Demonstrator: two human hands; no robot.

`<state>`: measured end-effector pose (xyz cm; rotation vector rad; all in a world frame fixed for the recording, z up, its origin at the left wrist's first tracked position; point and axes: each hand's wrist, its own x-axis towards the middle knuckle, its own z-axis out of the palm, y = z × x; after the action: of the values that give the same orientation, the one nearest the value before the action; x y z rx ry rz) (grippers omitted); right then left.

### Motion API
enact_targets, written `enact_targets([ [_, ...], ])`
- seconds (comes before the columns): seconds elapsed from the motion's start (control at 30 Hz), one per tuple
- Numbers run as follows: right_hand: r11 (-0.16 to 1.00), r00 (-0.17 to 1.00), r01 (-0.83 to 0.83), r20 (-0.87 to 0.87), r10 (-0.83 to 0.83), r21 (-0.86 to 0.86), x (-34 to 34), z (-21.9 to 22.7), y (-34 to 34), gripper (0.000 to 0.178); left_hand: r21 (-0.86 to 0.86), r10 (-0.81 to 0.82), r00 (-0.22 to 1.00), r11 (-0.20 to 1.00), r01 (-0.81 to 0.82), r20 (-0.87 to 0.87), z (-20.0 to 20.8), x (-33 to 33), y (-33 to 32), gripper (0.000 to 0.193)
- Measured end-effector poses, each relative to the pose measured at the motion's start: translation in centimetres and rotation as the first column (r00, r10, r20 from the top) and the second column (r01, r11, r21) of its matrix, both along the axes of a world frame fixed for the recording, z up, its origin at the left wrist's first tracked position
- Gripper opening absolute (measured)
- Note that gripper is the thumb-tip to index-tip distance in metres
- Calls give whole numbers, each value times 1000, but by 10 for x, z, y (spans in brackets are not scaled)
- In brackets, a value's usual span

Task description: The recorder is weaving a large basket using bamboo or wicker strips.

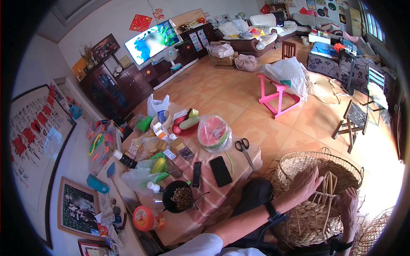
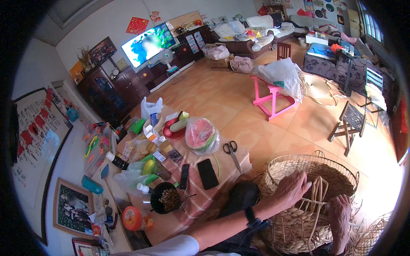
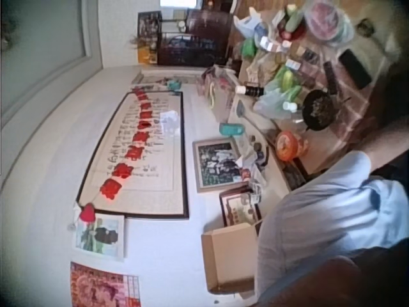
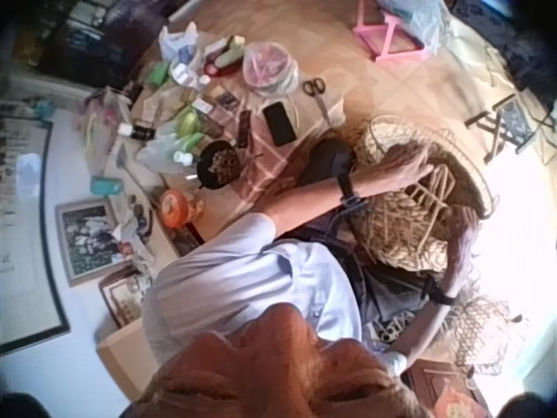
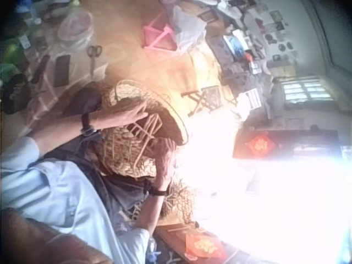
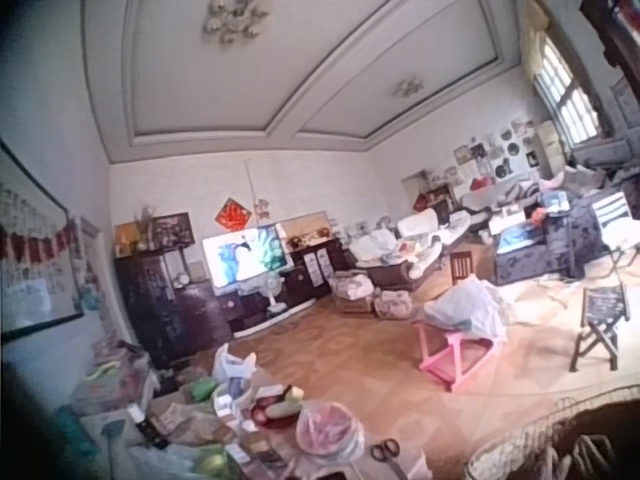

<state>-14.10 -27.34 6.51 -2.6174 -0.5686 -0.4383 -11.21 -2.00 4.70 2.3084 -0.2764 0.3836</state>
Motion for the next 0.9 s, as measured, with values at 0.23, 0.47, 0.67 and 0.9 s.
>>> enact_targets([
  [0.23,999,998,17,67,-19,37,2,-6,2,19,-75,-308,949,950,302,-74,16,-31,8,25],
  [0.47,992,991,96,83,-102,81,-6,0,17,18,-92,-346,936,936,339,-69,25,-16,23,18],
  [0.67,994,997,73,1,-74,77,-23,-12,24,20,-37,-541,766,824,565,-348,41,-10,45,37],
  [0.9,996,822,85,-562,-88,-31,6,57,45,50,93,-654,731,729,678,-198,28,3,21,42],
])
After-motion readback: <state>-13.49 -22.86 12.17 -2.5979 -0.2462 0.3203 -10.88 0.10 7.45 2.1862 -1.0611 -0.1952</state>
